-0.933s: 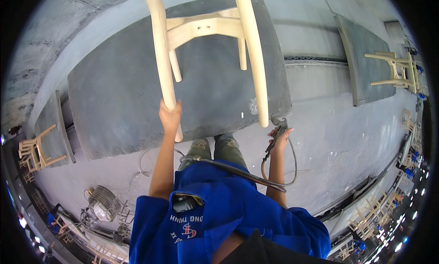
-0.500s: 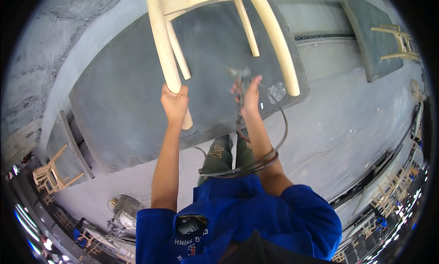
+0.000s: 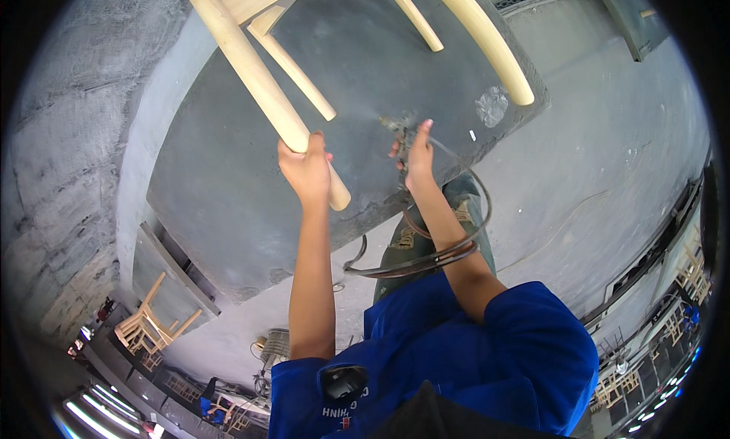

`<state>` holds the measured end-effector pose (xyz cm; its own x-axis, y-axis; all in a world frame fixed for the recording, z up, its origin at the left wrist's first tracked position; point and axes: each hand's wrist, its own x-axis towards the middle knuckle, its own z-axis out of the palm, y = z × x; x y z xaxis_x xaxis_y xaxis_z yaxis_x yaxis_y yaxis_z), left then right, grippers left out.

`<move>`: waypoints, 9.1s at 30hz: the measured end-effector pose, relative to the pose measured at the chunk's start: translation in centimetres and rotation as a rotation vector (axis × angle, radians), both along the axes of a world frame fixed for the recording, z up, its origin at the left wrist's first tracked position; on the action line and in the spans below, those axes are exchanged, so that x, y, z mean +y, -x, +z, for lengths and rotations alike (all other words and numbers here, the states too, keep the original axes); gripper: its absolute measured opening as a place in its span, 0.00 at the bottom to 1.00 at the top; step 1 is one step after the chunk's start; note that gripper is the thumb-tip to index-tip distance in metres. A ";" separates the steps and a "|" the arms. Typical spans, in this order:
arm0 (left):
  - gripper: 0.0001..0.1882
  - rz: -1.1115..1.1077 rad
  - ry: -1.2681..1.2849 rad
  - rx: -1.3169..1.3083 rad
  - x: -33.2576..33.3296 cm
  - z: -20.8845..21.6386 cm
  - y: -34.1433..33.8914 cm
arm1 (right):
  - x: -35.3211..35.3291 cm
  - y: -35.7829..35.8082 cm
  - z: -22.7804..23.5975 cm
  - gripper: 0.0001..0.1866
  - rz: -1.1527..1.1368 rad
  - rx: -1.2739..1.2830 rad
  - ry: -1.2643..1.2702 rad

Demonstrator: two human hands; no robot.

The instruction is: The person uses a spray gun to apply a finish to multiple wooden chair frames. They pick up each chair, rotate it to cover all sides, and place it back on the floor after spraying.

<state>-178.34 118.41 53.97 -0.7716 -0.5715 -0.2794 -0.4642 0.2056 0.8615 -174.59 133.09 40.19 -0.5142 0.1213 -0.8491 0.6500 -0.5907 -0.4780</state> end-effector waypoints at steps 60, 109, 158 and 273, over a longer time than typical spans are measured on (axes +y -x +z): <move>0.16 -0.003 0.021 0.204 -9.0 -3.6 -27.0 | 1.7 -20.0 27.2 0.21 0.121 0.932 -0.715; 0.31 -0.021 -0.219 -0.011 -10.1 -16.8 -51.4 | 13.3 -39.0 34.4 0.34 -0.087 0.843 -0.784; 0.15 -0.404 -0.121 0.108 -19.1 13.1 -85.9 | -1.9 -56.8 16.3 0.48 -0.307 0.533 0.164; 0.21 -1.062 -0.343 -0.181 -28.3 3.8 -72.8 | -1.5 -56.0 29.4 0.48 -0.413 0.896 -0.071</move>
